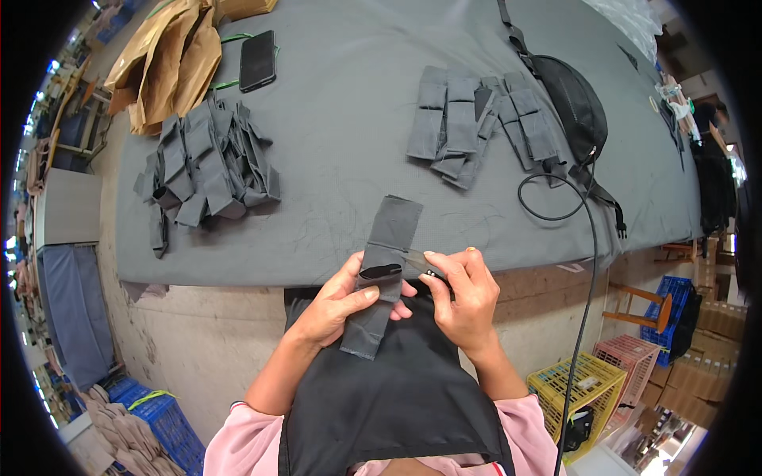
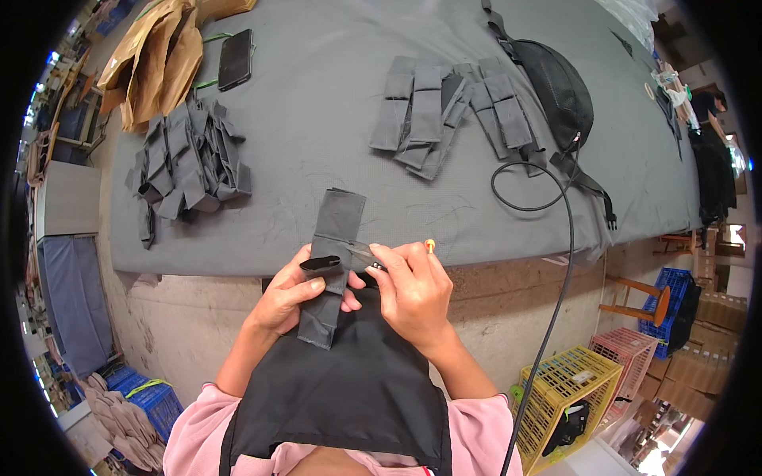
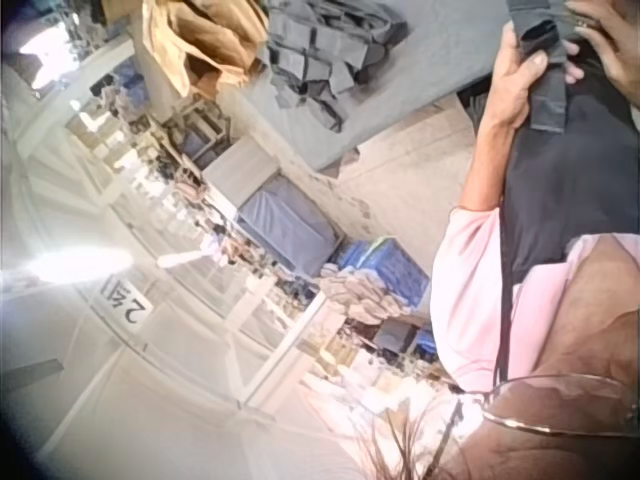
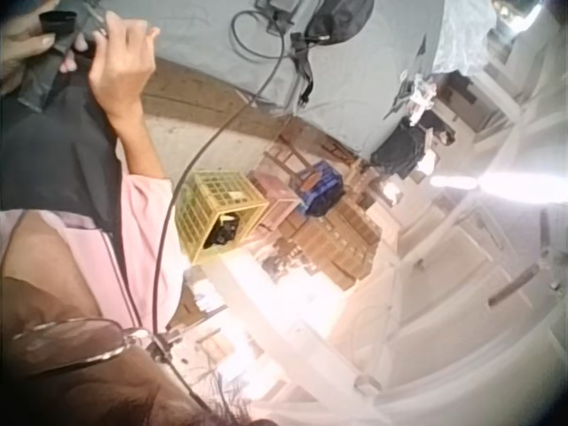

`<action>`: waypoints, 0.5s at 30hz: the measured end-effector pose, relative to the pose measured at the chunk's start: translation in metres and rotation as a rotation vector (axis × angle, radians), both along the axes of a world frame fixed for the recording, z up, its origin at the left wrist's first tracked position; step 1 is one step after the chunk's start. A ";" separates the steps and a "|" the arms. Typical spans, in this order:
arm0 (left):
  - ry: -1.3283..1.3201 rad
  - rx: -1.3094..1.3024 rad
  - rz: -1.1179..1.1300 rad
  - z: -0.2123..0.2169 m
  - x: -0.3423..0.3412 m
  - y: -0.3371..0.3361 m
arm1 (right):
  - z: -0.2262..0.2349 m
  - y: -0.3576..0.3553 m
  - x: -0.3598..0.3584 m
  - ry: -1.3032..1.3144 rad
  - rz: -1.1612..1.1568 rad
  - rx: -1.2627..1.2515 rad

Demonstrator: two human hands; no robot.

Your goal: The person uses a small orange utility knife to cut and trim gray fabric strips on a gray work table. They repeatedly pick up folded fabric pieces, slice along the edges to remove excess material or threads, and place the trimmed pieces into a growing pile on the left side of the table.

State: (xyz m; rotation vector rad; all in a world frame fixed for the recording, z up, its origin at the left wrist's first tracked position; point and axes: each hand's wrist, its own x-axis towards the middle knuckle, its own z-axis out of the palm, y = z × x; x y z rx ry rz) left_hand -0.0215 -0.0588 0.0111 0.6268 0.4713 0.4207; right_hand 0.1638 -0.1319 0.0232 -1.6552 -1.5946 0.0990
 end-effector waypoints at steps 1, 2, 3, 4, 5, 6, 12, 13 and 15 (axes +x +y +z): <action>0.002 -0.002 0.001 0.000 0.000 0.000 | 0.000 0.000 0.000 -0.030 -0.011 -0.001; 0.004 -0.004 0.003 0.001 0.000 0.000 | 0.001 0.000 -0.001 -0.061 -0.021 -0.002; 0.000 -0.005 0.000 0.000 0.000 -0.001 | 0.001 -0.001 -0.002 -0.090 -0.030 -0.006; -0.004 -0.006 -0.003 -0.001 0.000 -0.001 | 0.001 -0.001 -0.002 -0.107 -0.033 -0.002; -0.008 -0.007 -0.005 -0.002 0.000 -0.001 | 0.001 -0.001 -0.002 -0.125 -0.036 0.002; -0.007 -0.012 -0.007 -0.002 0.000 -0.002 | 0.001 -0.001 -0.002 -0.143 -0.039 0.006; -0.004 -0.028 0.011 -0.001 0.000 -0.001 | 0.002 -0.003 -0.007 0.248 -0.130 -0.060; -0.011 -0.028 0.012 -0.002 0.000 -0.001 | 0.001 -0.002 -0.008 0.215 -0.100 -0.050; -0.020 -0.025 0.002 -0.004 -0.001 0.000 | -0.007 0.003 -0.009 0.150 -0.040 -0.028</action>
